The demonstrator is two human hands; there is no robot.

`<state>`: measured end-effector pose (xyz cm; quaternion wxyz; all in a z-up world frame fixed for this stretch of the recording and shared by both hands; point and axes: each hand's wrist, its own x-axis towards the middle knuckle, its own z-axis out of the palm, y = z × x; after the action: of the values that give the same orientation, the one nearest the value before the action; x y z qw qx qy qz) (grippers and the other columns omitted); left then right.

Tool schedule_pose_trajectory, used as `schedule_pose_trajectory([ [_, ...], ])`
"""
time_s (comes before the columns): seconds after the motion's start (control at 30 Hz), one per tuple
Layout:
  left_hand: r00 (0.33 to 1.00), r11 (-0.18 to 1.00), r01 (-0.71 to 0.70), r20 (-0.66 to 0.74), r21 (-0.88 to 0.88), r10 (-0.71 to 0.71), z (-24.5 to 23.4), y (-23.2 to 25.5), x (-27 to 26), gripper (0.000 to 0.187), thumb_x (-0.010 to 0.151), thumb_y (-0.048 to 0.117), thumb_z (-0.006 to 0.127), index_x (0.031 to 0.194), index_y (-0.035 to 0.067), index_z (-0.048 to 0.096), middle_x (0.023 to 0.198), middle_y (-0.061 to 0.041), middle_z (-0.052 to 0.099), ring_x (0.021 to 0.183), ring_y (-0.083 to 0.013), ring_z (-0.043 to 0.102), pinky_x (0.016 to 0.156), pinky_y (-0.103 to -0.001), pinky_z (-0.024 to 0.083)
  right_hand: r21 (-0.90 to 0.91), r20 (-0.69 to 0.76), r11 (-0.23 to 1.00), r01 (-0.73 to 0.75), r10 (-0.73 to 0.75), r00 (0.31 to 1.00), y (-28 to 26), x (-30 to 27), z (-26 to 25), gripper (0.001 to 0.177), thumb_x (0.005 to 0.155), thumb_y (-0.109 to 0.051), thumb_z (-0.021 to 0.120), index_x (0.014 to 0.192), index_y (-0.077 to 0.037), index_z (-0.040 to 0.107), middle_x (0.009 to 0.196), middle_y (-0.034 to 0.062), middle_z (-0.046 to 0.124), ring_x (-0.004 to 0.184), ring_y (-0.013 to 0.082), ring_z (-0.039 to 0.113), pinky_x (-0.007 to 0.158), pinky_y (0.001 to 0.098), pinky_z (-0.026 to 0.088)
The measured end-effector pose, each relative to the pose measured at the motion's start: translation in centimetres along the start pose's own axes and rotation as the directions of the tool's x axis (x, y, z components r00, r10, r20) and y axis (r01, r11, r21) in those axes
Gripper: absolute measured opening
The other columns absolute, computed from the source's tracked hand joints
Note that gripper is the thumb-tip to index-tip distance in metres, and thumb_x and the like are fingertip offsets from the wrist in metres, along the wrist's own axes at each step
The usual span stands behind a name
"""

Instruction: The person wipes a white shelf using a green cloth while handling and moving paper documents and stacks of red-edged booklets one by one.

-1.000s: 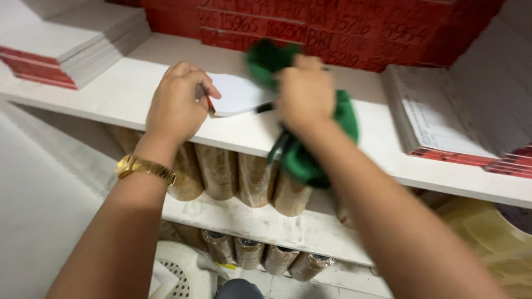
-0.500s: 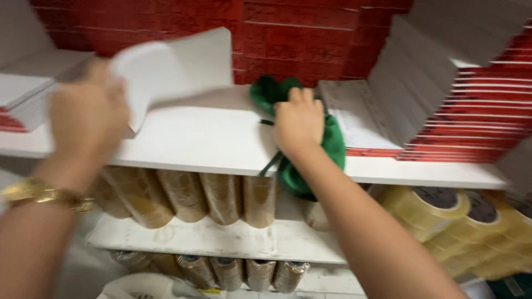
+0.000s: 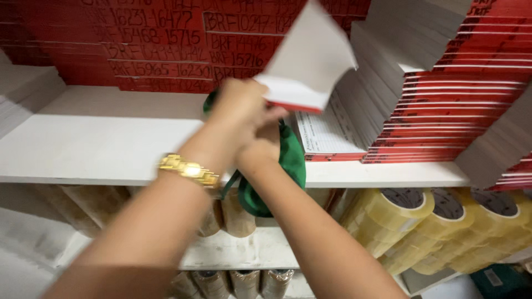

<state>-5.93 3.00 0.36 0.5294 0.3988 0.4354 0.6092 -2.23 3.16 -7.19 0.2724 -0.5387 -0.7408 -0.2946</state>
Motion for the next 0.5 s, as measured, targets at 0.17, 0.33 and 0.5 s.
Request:
schedule_pose_trajectory([
  [0.17, 0.918, -0.102, -0.194, 0.218, 0.976, 0.330, 0.3, -7.1, -0.2, 0.112, 0.026, 0.110, 0.065, 0.103, 0.029, 0.060, 0.101, 0.003, 0.053, 0.099, -0.0212, 0.050, 0.079, -0.040, 0.048, 0.024, 0.131, 0.993, -0.113, 0.109, 0.985, -0.6, 0.4, 2.3, 0.020, 0.093, -0.023, 0.059, 0.087, -0.020, 0.078, 0.101, 0.0035, 0.058, 0.102, 0.0234, 0.051, 0.089, 0.0427, 0.039],
  [0.33, 0.967, 0.131, -0.252, 0.253, 0.959, 0.011, 5.5, -8.0, 1.5, 0.078, 0.037, 0.074, 0.087, 0.097, 0.024, 0.074, 0.094, -0.001, 0.068, 0.092, -0.0275, 0.067, 0.072, -0.048, 0.060, 0.066, 0.105, 0.978, -0.198, 0.191, 0.976, -0.9, 1.2, 6.5, 0.017, 0.088, -0.025, 0.063, 0.073, -0.018, 0.068, 0.098, 0.0031, 0.049, 0.097, 0.0254, 0.043, 0.082, 0.0445, 0.037],
  [0.5, 0.947, 0.147, -0.235, 0.261, 0.961, -0.188, 6.4, -2.7, -4.2, 0.055, 0.074, 0.048, 0.089, 0.108, 0.007, 0.077, 0.107, -0.016, 0.073, 0.108, -0.0382, 0.071, 0.087, -0.057, 0.061, 0.155, -0.172, 0.979, -0.134, 0.161, 0.972, -1.0, 0.0, 5.7, 0.017, 0.079, -0.017, 0.067, 0.063, -0.014, 0.064, 0.088, 0.0029, 0.047, 0.089, 0.0258, 0.041, 0.073, 0.0424, 0.030],
])
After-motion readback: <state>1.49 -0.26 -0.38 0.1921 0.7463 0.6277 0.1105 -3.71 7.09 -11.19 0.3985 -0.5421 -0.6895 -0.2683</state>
